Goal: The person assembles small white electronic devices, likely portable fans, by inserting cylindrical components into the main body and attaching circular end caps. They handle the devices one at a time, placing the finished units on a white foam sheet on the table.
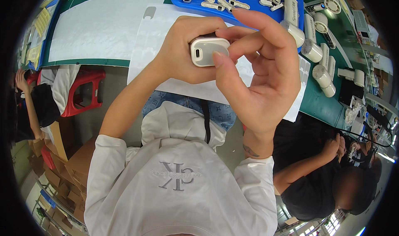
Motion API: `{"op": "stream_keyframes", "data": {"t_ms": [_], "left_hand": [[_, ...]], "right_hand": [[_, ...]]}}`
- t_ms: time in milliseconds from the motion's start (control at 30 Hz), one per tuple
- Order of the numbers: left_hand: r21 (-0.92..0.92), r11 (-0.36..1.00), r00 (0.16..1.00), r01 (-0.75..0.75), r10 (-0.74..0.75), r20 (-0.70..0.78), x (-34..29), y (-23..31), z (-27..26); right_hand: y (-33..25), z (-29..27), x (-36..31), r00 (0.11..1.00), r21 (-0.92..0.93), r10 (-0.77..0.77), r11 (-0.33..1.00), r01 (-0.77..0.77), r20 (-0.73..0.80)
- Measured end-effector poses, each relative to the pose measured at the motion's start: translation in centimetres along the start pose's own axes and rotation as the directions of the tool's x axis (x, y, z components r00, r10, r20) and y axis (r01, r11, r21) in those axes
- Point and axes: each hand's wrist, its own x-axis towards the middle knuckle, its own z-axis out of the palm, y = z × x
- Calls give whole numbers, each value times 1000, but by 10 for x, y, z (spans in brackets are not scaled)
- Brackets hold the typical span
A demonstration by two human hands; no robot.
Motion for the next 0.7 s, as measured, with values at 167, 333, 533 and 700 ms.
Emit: {"op": "stream_keyframes", "data": {"t_ms": [167, 333, 533, 700], "left_hand": [[9, 1000, 1000, 9, -9, 5, 0, 0, 0], [-13, 1000, 1000, 6, -7, -2, 0, -1, 0], [-11, 1000, 1000, 18, -17, 8, 0, 0, -1], [-34, 999, 1000, 2, -2, -2, 0, -1, 0]], "right_hand": [[-1, 2, -1, 1000, 4, 6, 1000, -6, -12], [-1, 3, -1, 999, 2, -10, 1000, 10, -32], [-4, 2, -1, 998, 50, 36, 998, -33, -46], [-5, 6, -5, 996, 105, 4, 994, 5, -84]]}}
